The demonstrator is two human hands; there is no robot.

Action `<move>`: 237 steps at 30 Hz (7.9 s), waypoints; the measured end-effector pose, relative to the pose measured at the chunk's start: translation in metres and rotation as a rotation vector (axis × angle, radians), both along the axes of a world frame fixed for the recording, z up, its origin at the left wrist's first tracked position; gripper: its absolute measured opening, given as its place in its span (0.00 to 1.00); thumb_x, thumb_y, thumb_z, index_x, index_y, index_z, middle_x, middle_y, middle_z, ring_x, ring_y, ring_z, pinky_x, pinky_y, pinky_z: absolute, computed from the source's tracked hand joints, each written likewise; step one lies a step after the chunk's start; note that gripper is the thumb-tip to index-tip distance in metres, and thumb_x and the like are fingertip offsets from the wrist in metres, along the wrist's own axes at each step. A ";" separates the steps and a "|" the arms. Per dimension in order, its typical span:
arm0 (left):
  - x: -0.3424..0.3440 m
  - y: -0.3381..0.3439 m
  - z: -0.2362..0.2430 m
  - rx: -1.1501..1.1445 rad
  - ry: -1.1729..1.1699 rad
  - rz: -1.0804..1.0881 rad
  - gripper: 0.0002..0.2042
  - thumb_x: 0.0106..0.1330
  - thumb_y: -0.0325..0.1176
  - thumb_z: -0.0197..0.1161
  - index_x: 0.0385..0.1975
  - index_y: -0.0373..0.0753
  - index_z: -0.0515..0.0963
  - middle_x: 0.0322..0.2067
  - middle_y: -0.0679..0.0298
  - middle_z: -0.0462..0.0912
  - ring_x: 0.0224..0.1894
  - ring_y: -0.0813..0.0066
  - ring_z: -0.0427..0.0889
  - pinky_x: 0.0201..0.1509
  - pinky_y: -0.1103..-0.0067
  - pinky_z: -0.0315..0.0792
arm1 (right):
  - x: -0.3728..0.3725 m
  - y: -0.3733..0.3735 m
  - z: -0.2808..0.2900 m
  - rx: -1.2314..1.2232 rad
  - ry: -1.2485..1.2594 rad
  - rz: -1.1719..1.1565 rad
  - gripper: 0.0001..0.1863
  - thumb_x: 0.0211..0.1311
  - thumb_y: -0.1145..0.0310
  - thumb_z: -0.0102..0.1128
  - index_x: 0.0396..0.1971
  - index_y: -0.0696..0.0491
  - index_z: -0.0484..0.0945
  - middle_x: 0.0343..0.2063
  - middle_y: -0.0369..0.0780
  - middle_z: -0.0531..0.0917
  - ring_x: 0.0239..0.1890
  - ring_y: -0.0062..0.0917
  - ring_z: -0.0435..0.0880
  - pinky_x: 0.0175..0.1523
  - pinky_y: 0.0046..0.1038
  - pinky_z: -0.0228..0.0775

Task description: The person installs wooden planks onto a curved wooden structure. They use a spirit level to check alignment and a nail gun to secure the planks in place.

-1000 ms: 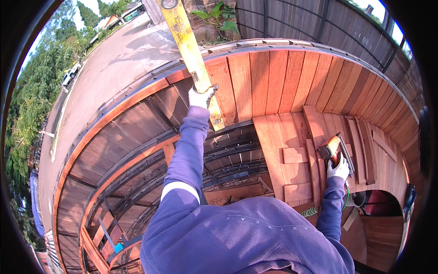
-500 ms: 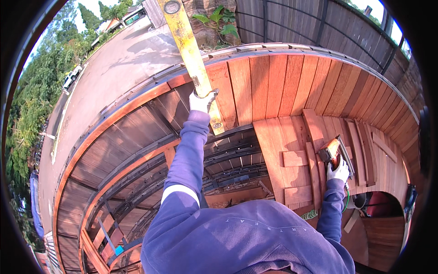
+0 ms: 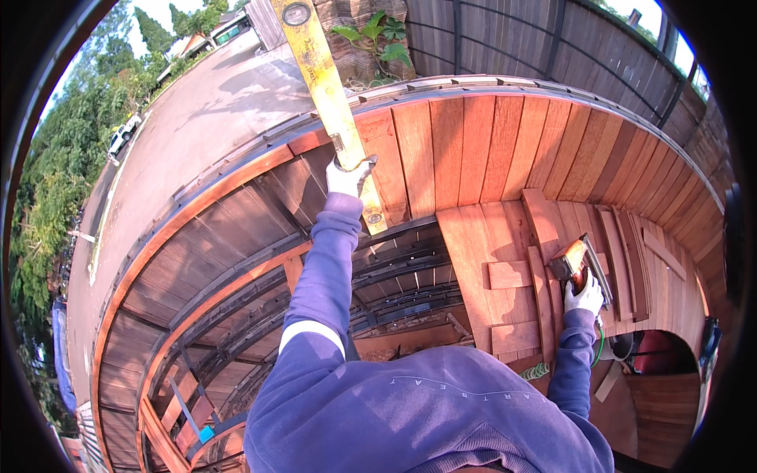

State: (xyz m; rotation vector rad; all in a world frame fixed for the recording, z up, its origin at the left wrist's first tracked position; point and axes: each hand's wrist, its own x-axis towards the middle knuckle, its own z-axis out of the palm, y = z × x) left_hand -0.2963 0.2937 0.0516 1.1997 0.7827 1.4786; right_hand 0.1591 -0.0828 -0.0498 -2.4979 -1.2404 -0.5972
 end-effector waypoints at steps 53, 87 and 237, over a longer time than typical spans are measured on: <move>0.001 0.001 0.001 0.004 0.021 0.029 0.13 0.52 0.19 0.72 0.37 0.31 0.78 0.29 0.60 0.84 0.24 0.83 0.79 0.26 0.87 0.71 | 0.007 0.000 -0.009 -0.026 0.027 -0.015 0.33 0.47 0.56 0.67 0.56 0.49 0.72 0.44 0.41 0.78 0.47 0.39 0.76 0.52 0.41 0.67; 0.002 0.001 0.000 0.024 -0.017 0.012 0.14 0.52 0.18 0.70 0.39 0.31 0.77 0.32 0.57 0.83 0.28 0.78 0.82 0.31 0.85 0.76 | 0.002 0.000 -0.003 -0.034 0.022 -0.027 0.33 0.48 0.55 0.67 0.56 0.49 0.73 0.44 0.42 0.78 0.47 0.39 0.77 0.52 0.41 0.67; 0.004 0.000 0.002 0.025 -0.034 0.036 0.16 0.49 0.21 0.76 0.36 0.33 0.77 0.29 0.67 0.81 0.26 0.82 0.78 0.31 0.83 0.74 | 0.000 -0.001 -0.003 -0.001 0.050 -0.010 0.33 0.48 0.57 0.67 0.57 0.49 0.72 0.45 0.42 0.78 0.48 0.40 0.76 0.53 0.42 0.67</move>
